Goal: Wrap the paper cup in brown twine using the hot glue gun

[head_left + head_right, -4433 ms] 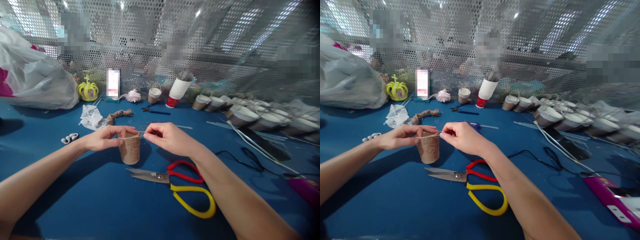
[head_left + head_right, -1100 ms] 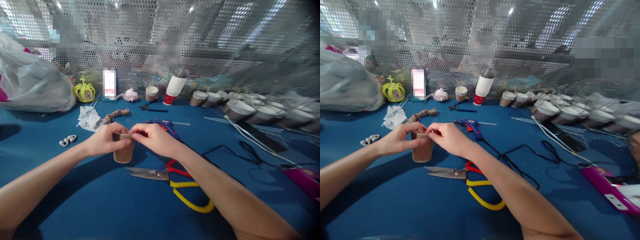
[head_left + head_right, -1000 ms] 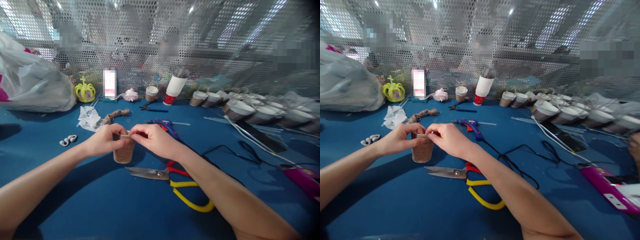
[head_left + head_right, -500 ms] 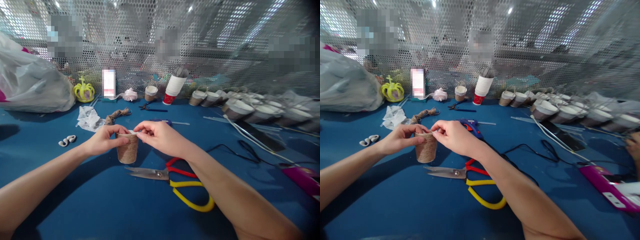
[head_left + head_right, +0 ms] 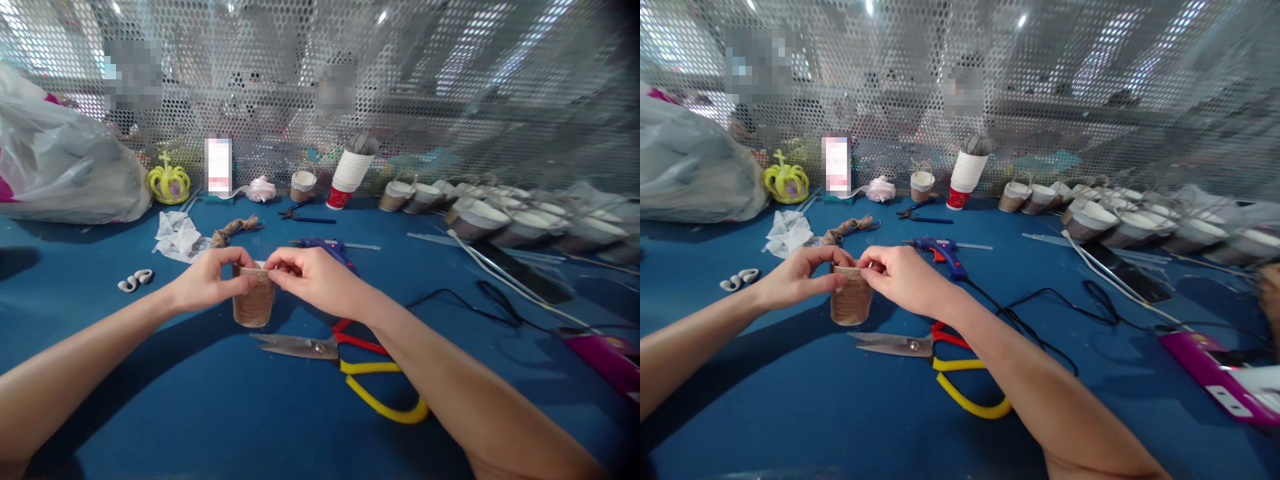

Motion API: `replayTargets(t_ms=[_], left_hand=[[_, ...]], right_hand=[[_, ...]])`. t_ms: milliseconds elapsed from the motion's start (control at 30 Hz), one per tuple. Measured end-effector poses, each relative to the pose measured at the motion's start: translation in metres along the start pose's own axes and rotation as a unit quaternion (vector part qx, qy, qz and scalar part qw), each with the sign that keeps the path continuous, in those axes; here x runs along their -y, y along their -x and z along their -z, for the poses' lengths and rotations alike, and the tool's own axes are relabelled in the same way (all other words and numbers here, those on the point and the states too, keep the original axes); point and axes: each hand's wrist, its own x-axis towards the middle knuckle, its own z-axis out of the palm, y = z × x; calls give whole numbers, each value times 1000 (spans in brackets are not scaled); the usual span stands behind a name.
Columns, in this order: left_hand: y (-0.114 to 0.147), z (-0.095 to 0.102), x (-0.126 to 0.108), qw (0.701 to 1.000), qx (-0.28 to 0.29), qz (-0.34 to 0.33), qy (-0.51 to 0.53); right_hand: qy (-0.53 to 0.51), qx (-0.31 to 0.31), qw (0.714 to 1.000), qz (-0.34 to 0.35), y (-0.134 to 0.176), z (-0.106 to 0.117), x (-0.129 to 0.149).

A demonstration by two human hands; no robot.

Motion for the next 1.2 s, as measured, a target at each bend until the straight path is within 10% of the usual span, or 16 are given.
replayTargets(t_ms=[700,1000,1200], left_hand=[[2,1,-6,998,24,3,49],[1,-2,4,988,21,-4,153],[0,-8,12,987,-4,-30,159]], right_hand=[[129,-33,989,66,3,11,9],[151,-111,960,206,-53,15,14],[136,38,977,157,-86,0,25]])
